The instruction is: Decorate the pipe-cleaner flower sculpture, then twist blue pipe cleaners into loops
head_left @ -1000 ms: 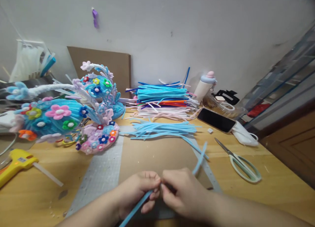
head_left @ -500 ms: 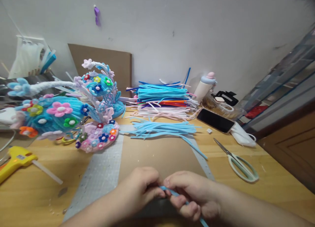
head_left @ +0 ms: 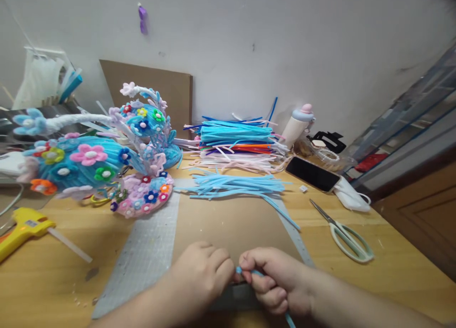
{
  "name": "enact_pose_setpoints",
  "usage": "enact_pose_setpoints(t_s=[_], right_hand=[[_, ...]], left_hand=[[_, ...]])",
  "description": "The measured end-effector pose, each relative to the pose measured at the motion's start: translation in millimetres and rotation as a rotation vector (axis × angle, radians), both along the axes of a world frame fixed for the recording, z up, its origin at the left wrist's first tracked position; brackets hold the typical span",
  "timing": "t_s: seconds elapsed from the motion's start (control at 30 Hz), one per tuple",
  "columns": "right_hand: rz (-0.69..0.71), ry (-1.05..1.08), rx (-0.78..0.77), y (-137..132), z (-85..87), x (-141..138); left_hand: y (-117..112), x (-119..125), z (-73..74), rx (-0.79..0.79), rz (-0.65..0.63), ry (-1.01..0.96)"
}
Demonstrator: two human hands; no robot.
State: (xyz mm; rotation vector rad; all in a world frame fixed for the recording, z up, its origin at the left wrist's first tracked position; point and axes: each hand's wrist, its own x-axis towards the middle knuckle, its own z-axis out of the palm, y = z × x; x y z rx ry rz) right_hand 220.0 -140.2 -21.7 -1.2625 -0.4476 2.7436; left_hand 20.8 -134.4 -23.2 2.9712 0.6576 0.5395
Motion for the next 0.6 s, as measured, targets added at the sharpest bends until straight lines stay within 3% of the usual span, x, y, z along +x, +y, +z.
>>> enact_pose_setpoints(t_s=[0.2, 0.3, 0.37, 0.43, 0.5, 0.6], right_hand=[[0.071, 0.109, -0.012, 1, 7.2, -1], [-0.029, 0.063, 0.167, -4, 12.1, -3], [-0.123, 0.002, 0.326, -9, 13.1, -5], [-0.160, -0.077, 0.495, -14, 12.8, -7], [-0.122, -0.193, 0.744, -18, 12.6, -6], [0.071, -0.416, 1.413, -23, 13.9, 0]], left_hand=[[-3, -1, 0.9, -0.003, -0.020, -0.018], [-3, -1, 2.1, -0.051, -0.025, -0.035], [-3, 2, 3.6, -0.183, 0.008, -0.059], [-3, 5, 4.7, -0.428, 0.073, -0.107], [-3, 10, 4.4, -0.815, 0.145, -0.201], [-2, 15, 1.4, -1.509, 0.174, -0.365]])
